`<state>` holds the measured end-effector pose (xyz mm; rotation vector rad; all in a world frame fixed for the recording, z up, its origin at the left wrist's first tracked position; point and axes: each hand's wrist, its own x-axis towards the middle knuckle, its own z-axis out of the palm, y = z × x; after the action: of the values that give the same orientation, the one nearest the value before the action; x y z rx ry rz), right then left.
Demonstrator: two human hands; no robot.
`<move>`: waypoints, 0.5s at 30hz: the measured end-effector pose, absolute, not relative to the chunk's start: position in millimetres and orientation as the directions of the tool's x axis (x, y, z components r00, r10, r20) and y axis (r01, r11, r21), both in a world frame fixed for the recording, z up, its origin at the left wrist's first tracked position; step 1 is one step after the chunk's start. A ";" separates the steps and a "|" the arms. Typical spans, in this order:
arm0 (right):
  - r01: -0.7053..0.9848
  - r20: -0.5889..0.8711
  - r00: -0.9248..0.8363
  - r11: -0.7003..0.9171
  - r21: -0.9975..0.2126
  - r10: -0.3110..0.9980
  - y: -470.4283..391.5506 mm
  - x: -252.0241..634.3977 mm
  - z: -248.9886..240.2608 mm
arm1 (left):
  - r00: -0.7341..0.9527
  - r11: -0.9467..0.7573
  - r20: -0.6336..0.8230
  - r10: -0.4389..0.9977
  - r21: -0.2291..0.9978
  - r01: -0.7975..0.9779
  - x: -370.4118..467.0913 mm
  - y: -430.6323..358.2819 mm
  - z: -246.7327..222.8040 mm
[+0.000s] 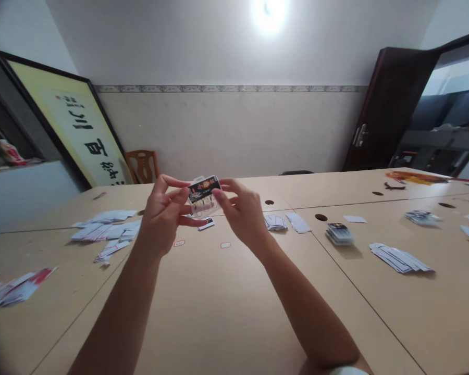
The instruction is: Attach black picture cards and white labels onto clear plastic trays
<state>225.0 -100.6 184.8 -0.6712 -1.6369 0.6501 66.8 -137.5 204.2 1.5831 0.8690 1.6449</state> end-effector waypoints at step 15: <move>0.356 0.706 -0.039 0.670 -0.652 0.708 -91.9 228.6 156.8 | 0.095 -0.659 0.659 0.746 0.709 0.251 56.9 -137.1 209.5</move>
<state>228.6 -91.9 156.8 -0.8810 -1.6464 0.3534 56.9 -137.1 209.5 1.9615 0.9757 1.5883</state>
